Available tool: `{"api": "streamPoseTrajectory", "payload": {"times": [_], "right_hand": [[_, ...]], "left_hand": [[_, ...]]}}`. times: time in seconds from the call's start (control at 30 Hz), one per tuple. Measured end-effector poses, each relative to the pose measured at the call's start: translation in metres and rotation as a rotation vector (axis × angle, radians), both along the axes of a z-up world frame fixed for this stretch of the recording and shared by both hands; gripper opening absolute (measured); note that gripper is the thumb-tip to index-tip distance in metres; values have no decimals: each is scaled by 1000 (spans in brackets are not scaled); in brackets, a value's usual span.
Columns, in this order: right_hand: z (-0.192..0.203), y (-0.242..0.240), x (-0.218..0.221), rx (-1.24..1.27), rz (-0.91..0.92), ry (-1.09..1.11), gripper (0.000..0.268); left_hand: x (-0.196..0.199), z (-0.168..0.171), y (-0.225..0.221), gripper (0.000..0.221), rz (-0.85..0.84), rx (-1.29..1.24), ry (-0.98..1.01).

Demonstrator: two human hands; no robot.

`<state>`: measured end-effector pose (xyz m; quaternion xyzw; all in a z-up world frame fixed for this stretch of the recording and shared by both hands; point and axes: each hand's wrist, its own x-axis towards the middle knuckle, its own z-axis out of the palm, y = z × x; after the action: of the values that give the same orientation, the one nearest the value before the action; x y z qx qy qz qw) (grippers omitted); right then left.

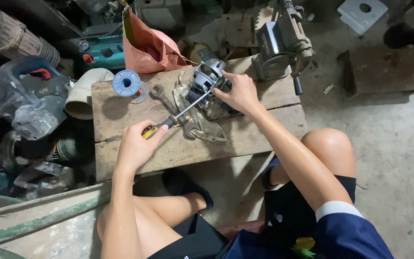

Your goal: The person uses a screwdriver to remove screws from a motor housing before pulling the components apart by hand. They then set the disassembled pieces down on the wooden workbench.

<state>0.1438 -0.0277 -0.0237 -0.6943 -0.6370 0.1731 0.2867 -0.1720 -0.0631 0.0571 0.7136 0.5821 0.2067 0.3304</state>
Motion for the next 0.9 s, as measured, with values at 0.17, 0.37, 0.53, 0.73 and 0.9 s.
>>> {"api": "streamPoseTrajectory", "payload": {"times": [0.17, 0.37, 0.53, 0.73, 0.9], "right_hand": [[2, 0, 0, 6, 7, 9, 68], [5, -1, -1, -26, -2, 20, 68], [1, -1, 0, 32, 8, 20, 67], [2, -1, -2, -8, -8, 9, 67], [1, 0, -1, 9, -1, 4, 67]], "left_hand": [[1, 0, 2, 32, 4, -22, -4], [-1, 0, 2, 32, -16, 3, 4], [-2, -1, 2, 32, -13, 25, -2], [0, -6, 3, 32, -4, 15, -12], [3, -6, 3, 33, -5, 8, -7]]}}
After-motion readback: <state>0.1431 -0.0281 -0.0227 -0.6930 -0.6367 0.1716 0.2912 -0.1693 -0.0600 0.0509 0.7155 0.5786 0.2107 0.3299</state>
